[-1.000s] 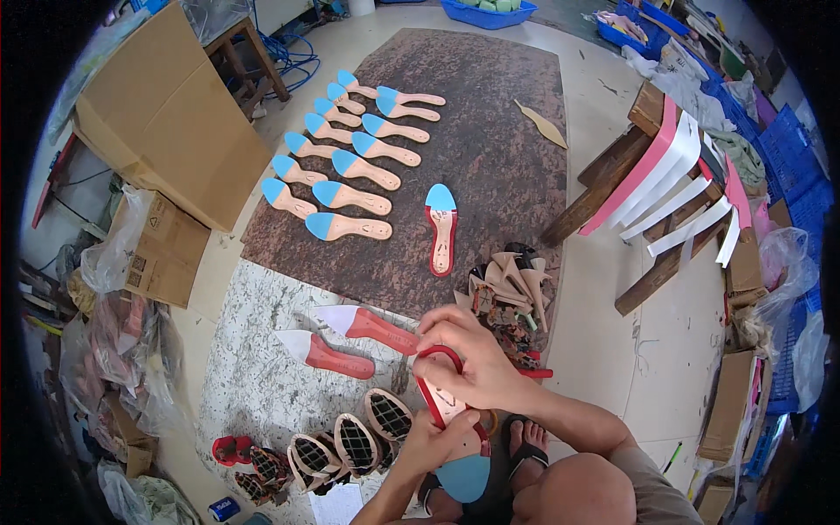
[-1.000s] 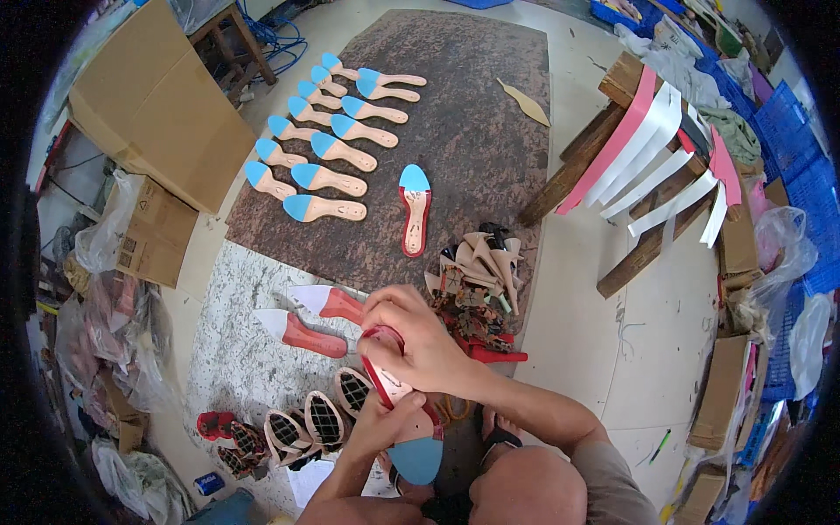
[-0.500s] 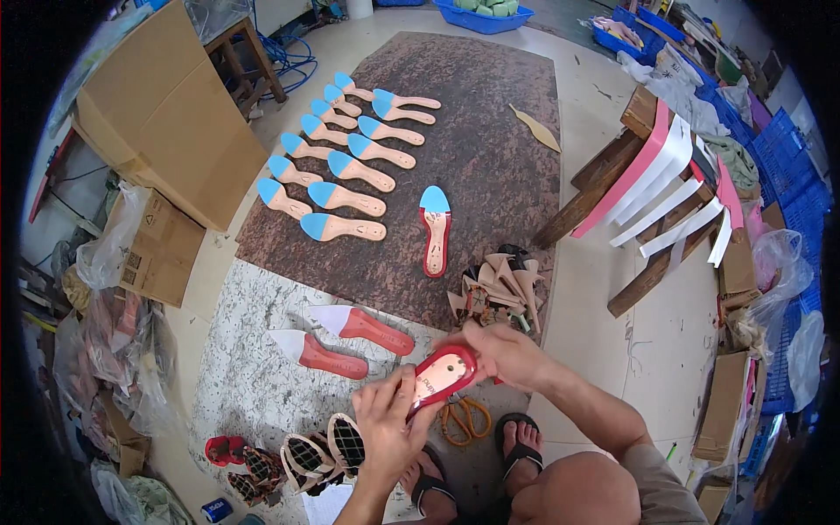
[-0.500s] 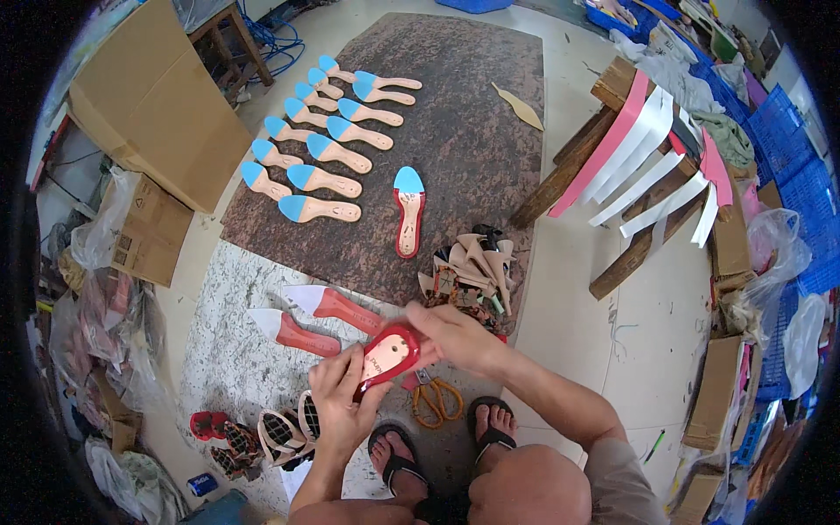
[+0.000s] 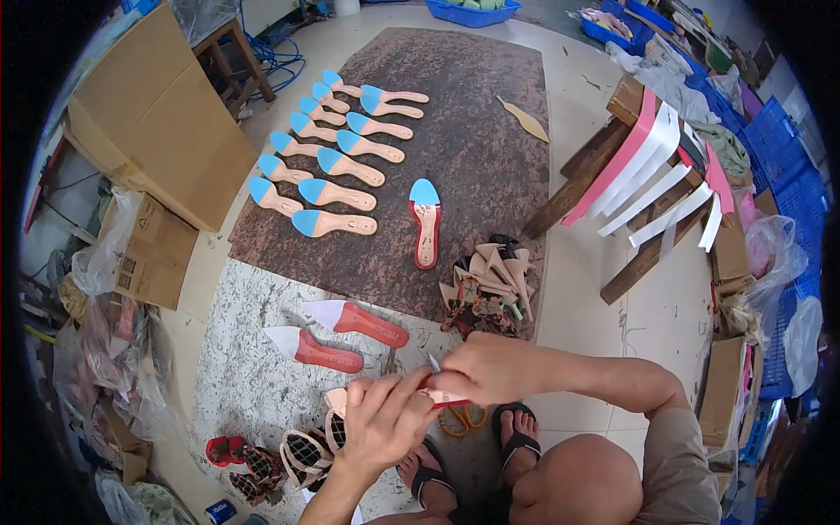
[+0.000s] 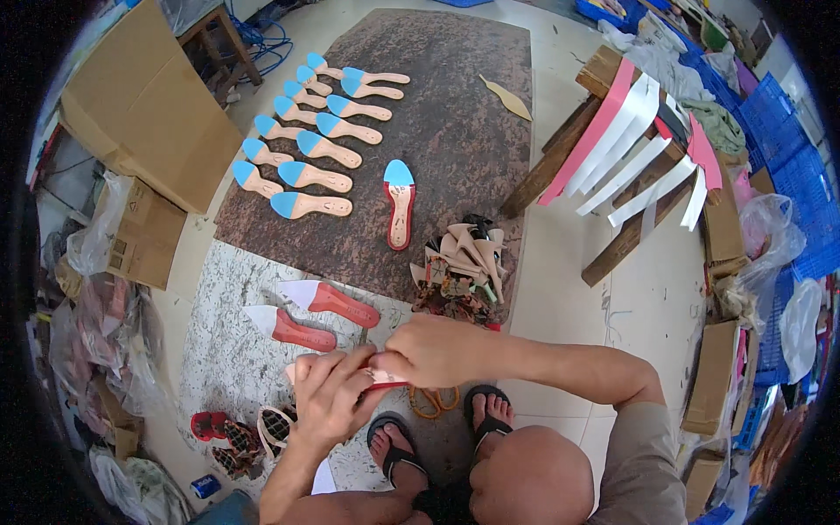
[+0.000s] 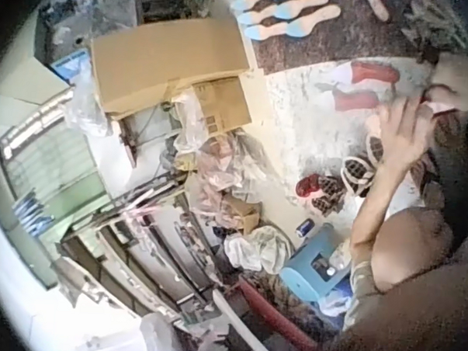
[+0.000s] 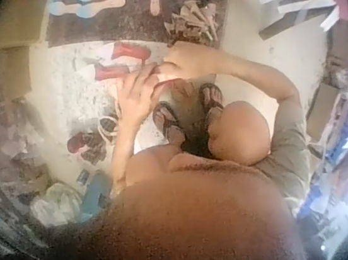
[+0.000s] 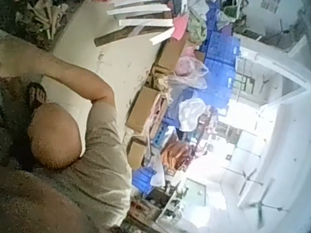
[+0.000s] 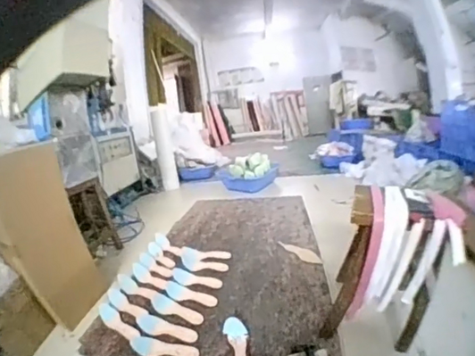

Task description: The person sits on the floor in a workshop and assembles shoe components. They use scissors to trim pink and light green foam strips and attach them to the edges of red and white shoe soles. The person handles multiple soles and foam pieces, cutting and fitting them one by one.

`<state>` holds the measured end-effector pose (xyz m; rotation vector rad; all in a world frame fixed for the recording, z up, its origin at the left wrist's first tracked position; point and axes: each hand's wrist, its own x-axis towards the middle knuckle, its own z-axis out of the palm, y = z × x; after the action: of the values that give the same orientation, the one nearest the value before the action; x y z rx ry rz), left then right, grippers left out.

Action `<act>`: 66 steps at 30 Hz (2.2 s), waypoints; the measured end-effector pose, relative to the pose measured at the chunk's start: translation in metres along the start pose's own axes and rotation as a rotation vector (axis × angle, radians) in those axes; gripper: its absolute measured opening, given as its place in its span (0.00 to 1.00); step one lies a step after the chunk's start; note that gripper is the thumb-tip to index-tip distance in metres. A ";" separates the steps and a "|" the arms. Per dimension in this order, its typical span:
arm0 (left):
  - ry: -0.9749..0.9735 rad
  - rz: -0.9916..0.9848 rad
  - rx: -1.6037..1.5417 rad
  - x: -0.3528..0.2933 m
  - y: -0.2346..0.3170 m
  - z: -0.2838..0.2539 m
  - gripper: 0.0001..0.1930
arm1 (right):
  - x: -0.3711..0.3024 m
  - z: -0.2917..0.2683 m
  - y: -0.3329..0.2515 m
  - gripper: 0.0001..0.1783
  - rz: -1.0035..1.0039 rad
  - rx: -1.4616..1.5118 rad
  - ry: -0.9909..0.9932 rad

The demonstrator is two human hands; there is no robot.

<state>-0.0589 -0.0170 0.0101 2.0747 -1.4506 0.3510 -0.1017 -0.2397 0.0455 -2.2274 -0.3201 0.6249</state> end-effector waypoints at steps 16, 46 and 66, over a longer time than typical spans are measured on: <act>-0.004 -0.254 0.078 0.002 0.005 0.008 0.31 | -0.015 0.012 0.038 0.20 0.103 1.207 0.044; 0.084 -0.904 -0.377 -0.029 -0.003 0.022 0.15 | 0.007 0.034 0.023 0.10 -0.070 0.279 0.564; -0.111 -1.078 -0.877 -0.045 0.005 0.051 0.23 | 0.021 0.051 0.029 0.14 -0.049 0.498 0.675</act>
<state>-0.0857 -0.0140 -0.0520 1.7717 -0.2311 -0.7074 -0.1098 -0.2180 -0.0121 -1.8045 0.1200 -0.0954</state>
